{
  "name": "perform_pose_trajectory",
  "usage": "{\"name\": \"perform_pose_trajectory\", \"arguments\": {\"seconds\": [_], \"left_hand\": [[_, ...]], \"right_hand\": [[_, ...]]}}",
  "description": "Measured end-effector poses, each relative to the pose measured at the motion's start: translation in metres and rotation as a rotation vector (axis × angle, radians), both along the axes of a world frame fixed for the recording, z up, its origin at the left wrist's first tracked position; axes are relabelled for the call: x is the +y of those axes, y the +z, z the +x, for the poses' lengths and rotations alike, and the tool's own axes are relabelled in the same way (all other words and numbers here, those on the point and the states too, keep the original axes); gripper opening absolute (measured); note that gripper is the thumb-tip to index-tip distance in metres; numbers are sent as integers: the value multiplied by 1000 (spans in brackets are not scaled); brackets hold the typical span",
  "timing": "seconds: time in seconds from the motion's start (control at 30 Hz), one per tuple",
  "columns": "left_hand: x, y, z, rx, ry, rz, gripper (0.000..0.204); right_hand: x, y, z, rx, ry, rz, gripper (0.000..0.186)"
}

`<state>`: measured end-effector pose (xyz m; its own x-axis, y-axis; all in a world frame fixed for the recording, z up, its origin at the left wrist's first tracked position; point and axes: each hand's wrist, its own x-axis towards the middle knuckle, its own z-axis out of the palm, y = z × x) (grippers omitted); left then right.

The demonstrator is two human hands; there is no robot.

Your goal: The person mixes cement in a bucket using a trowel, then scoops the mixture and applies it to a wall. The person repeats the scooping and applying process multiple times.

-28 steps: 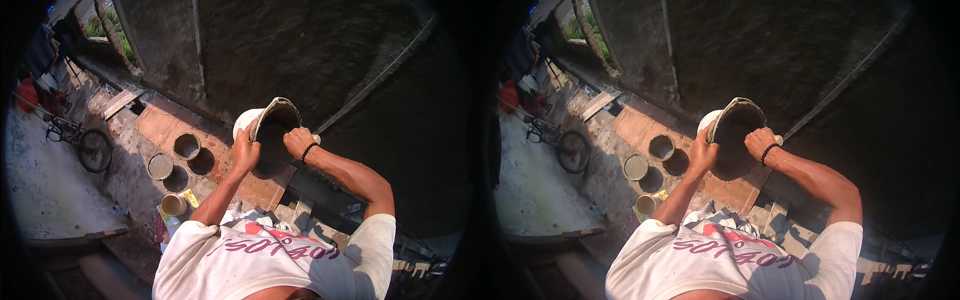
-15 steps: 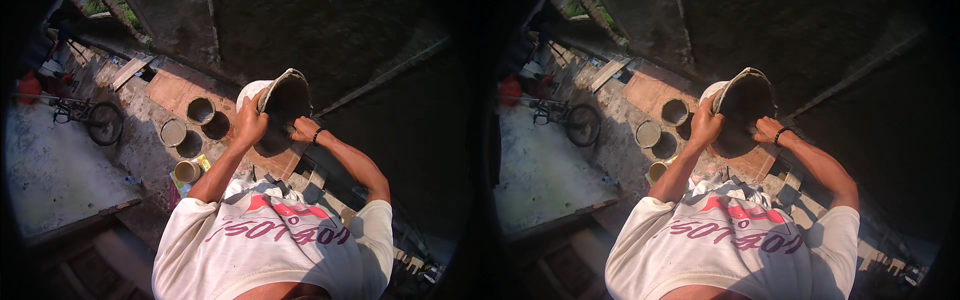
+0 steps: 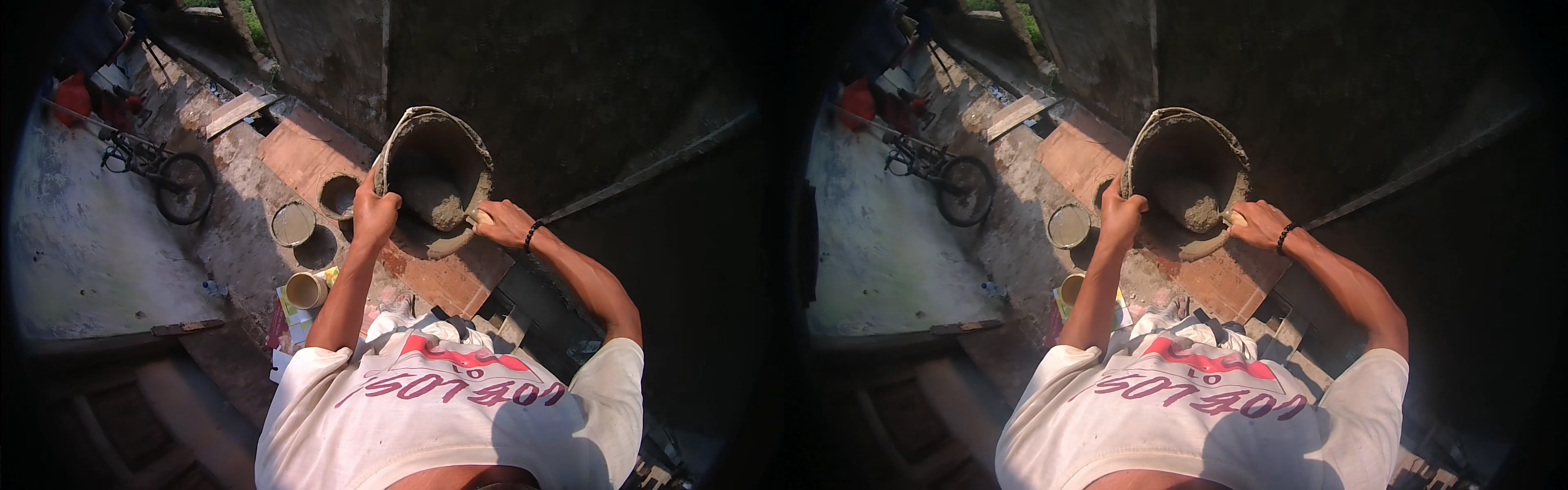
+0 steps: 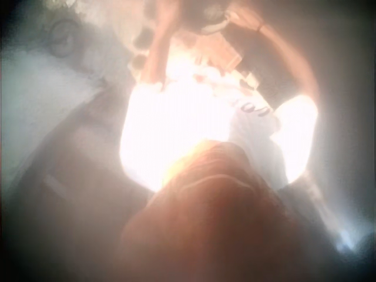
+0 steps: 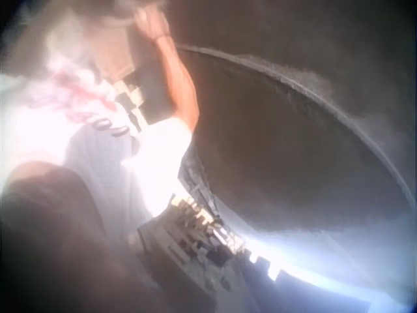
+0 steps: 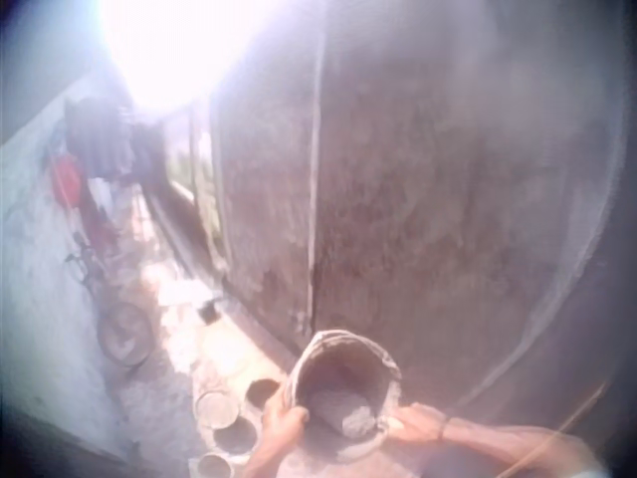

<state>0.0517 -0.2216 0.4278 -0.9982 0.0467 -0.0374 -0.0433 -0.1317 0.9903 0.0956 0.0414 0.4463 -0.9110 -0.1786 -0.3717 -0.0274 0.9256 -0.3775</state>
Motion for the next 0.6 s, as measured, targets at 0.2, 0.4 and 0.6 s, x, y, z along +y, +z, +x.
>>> {"name": "perform_pose_trajectory", "arguments": {"seconds": [0.2,0.4,0.6], "left_hand": [[-26,-13,-8,-15,155,103,57],[-52,-20,-12,-33,299,135,58],[-83,-36,-5,-168,395,24,65]], "right_hand": [[-11,68,-16,27,78,-158,32],[-44,181,-36,120,243,-205,45],[-60,267,-63,196,557,-377,41]]}}
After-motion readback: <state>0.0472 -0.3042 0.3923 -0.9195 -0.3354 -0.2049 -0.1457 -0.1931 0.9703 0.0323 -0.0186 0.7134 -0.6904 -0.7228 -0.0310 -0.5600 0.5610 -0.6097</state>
